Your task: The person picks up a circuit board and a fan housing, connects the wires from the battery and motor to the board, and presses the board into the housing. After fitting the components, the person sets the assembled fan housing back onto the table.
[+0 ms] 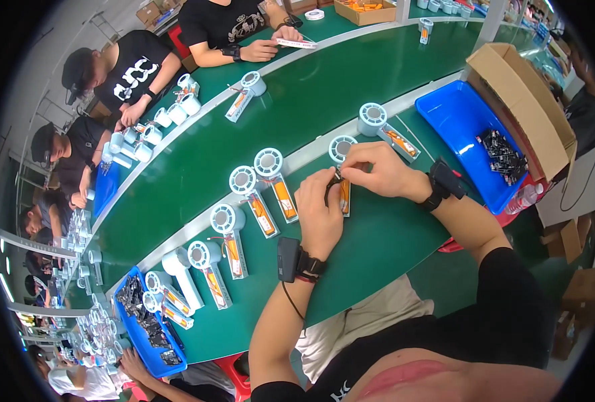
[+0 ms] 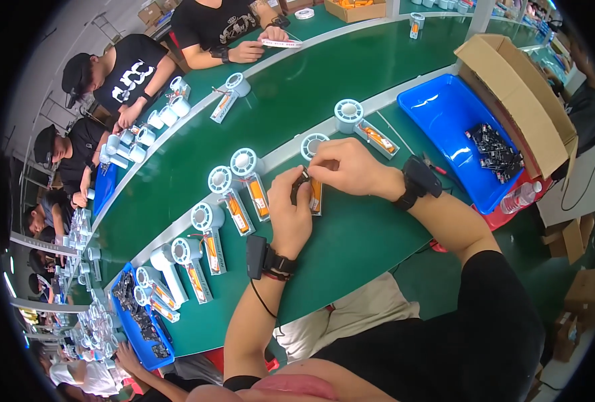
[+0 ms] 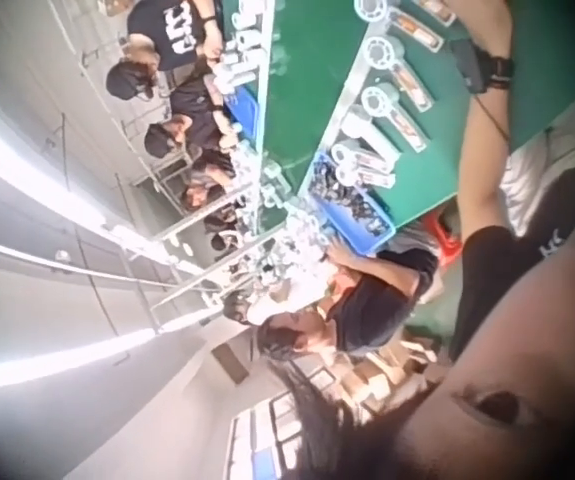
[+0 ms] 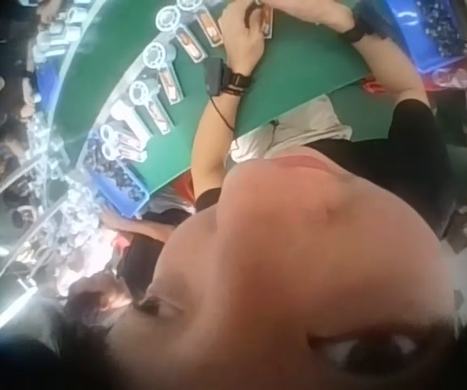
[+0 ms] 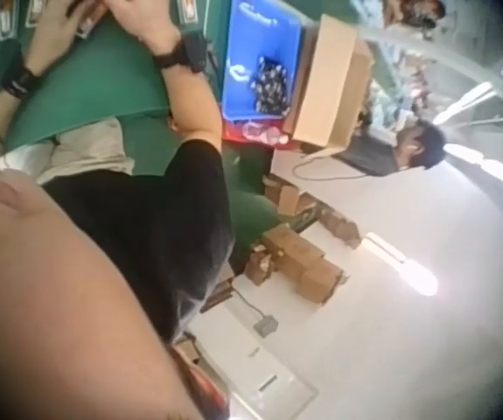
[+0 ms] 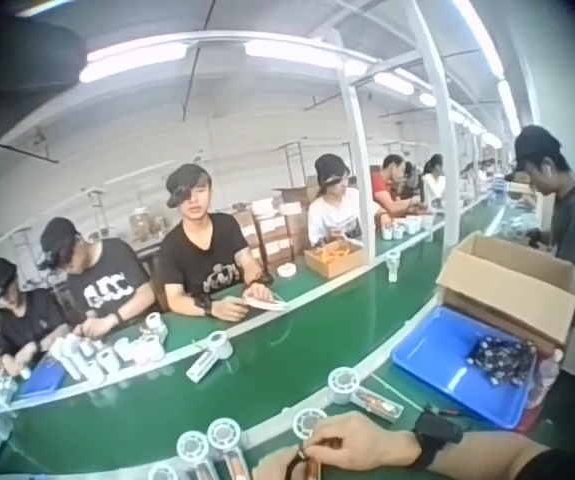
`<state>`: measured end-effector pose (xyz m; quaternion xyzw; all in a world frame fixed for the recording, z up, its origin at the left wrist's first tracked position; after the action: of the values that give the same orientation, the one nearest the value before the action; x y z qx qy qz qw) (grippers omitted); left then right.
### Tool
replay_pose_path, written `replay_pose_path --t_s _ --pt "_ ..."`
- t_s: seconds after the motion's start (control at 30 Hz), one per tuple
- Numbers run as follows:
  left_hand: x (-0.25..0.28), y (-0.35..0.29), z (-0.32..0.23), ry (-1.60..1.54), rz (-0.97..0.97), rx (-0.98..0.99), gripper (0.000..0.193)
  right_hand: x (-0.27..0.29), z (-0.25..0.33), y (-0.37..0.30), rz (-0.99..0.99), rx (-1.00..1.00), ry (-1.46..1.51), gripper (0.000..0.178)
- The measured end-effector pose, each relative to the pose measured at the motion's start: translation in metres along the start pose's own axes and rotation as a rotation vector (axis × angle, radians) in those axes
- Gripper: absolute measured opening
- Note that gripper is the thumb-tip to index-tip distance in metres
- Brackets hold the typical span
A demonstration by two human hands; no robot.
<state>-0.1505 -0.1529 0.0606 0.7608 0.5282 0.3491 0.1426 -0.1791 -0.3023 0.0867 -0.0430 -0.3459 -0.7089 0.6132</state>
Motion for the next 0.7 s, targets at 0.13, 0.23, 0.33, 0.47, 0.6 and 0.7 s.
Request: replay_pose_path --t_s 0.13,0.23,0.33,0.47,0.6,0.7 --pt "0.0 -0.001 -0.01 0.085 -0.024 -0.046 0.026 -0.001 -0.008 -0.002 -0.011 -0.125 0.105 0.01" --pt "0.002 0.003 -0.011 0.103 -0.04 -0.068 0.026 -0.003 -0.011 0.0 -0.016 -0.177 0.121 0.011" --pt "0.001 0.004 -0.012 0.104 -0.036 -0.071 0.025 -0.004 -0.018 0.0 -0.019 -0.29 0.183 0.012" --pt "-0.002 0.002 -0.008 0.114 -0.024 -0.064 0.026 -0.008 -0.027 -0.003 -0.007 -0.373 0.23 0.013" --pt "-0.002 0.003 -0.009 0.107 -0.009 -0.046 0.027 -0.009 -0.026 -0.004 0.015 -0.407 0.262 0.015" --pt "0.001 0.005 -0.007 0.087 -0.022 -0.001 0.027 -0.01 -0.029 -0.006 -0.015 -0.451 0.366 0.016"
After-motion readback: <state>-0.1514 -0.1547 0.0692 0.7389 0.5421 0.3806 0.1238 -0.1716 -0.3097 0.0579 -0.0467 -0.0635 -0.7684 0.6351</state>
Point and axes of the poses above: each hand's wrist, its own y-axis towards the middle knuckle, its own x-axis out of the back of the hand, z = x × y, the point moved 8 cm from there along y, towards the middle knuckle, and after that the axes turned 3 degrees about -z, right-handed, at the moved point
